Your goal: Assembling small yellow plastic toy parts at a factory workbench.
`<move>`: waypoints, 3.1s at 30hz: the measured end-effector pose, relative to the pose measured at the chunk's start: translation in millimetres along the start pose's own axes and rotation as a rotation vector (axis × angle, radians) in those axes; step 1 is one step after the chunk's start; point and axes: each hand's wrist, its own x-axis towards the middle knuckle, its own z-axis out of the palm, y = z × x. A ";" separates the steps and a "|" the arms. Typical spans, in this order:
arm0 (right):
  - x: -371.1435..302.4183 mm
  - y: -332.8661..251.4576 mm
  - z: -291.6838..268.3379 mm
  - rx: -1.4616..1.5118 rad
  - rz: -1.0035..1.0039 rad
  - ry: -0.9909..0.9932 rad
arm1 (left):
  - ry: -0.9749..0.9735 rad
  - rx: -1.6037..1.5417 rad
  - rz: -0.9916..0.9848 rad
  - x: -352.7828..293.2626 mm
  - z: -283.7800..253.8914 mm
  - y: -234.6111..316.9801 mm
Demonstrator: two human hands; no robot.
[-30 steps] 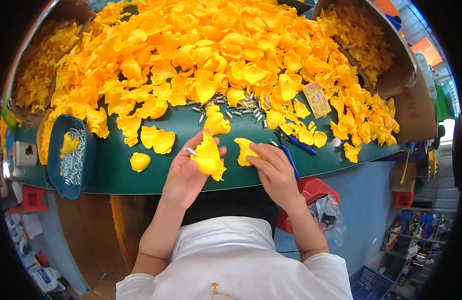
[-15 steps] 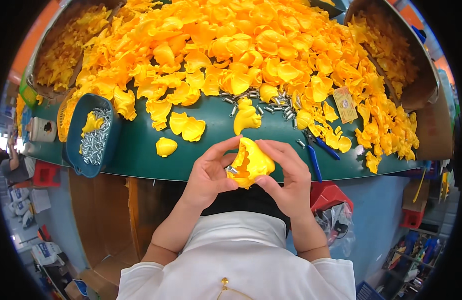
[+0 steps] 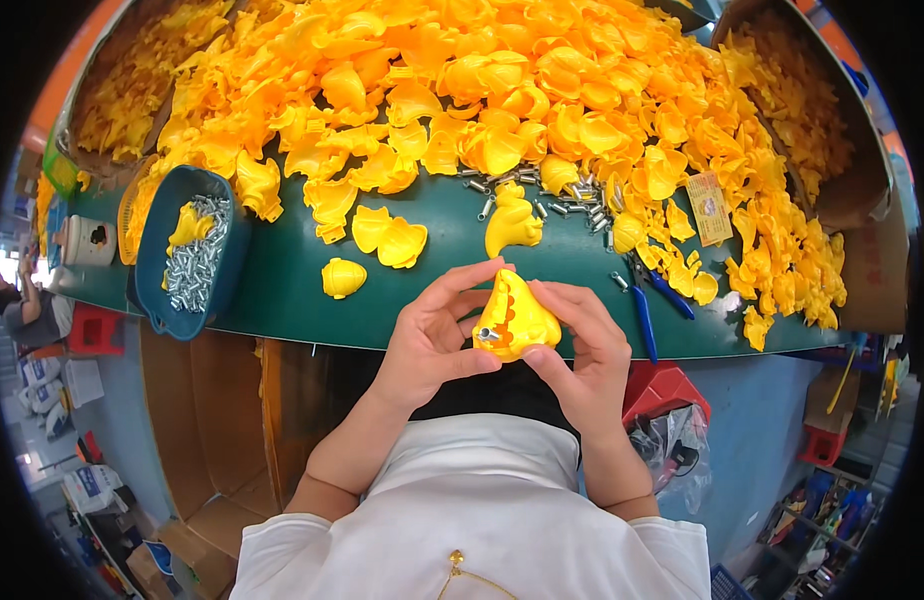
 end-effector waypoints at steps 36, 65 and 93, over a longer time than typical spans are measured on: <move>0.7 5.7 14.2 -0.252 -0.322 0.178 | 0.079 0.021 0.101 -1.0 8.6 -9.6; -2.9 11.3 19.8 0.079 -0.118 0.109 | 0.004 -0.024 0.288 2.9 -8.1 -13.6; 19.1 14.2 28.8 0.630 -0.052 -0.159 | 0.050 0.580 0.534 -6.0 -2.8 9.1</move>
